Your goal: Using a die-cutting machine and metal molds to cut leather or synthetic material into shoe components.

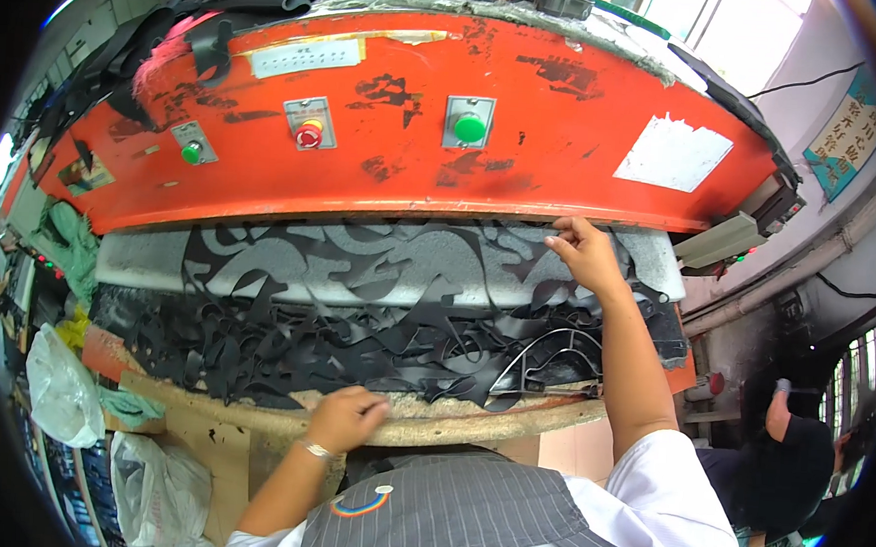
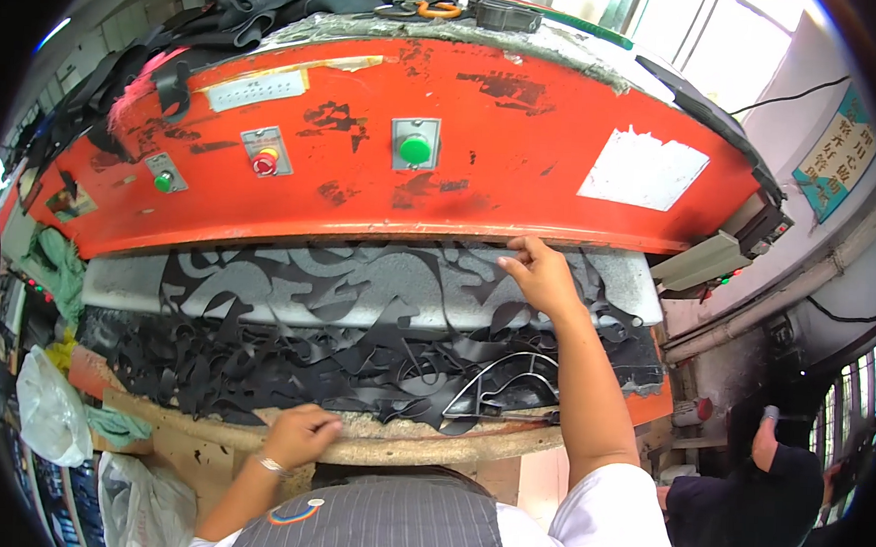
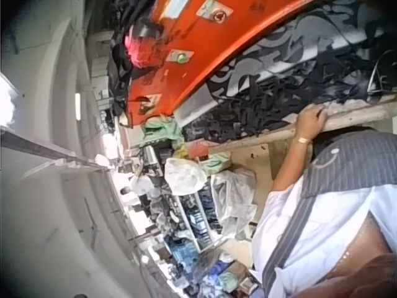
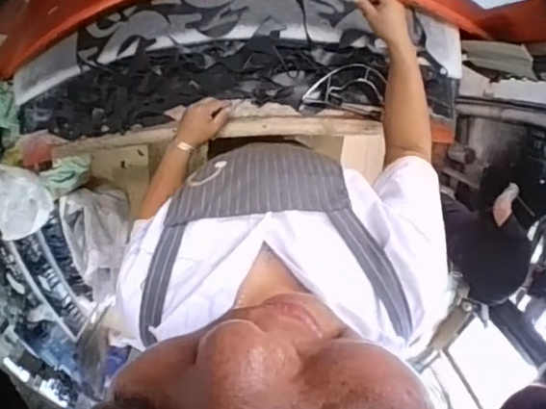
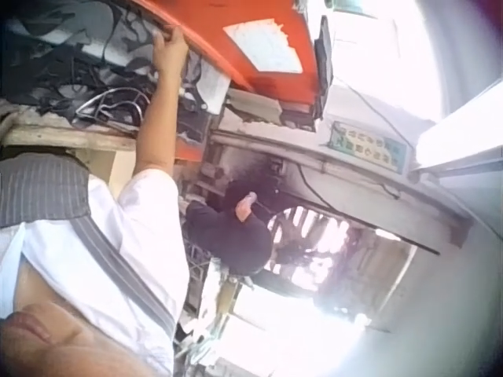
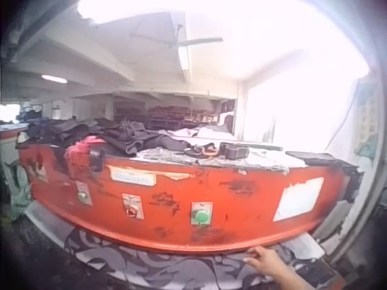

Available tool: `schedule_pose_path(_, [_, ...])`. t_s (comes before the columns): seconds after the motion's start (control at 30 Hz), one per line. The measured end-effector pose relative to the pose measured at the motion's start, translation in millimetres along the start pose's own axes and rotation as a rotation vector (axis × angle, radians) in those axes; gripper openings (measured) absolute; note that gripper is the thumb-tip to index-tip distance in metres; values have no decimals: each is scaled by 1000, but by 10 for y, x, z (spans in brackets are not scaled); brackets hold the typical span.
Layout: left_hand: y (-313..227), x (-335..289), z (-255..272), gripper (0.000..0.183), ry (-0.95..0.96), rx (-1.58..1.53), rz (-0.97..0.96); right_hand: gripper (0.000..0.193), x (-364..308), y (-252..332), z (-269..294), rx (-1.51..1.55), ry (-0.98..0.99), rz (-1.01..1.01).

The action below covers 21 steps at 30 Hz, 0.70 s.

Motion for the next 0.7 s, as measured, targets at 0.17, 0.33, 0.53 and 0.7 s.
schedule_pose_path(0.17, [-213,-317,-231,18,-78,246,-26,33,-278,-46,-151,-91,37,96])
schedule_pose_path(0.33, [-431,-372,-204,18,-244,258,-57,38,-145,-173,-195,-195,30,94])
schedule_pose_path(0.53, [-436,-434,-264,19,-191,233,-42,61,230,-552,-253,-578,-71,109])
schedule_pose_path(0.7, [-410,-419,-229,19,-75,183,-73,64,379,-624,-493,-692,-125,173])
Point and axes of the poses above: each hand's wrist, its own x-axis towards the middle knuckle, its own z-axis out of the back of the hand, y = z × x, the point moved 9 cm from there along x, towards the middle knuckle, and after that the axes turned 12 degrees about -y, right-handed, at the moved point
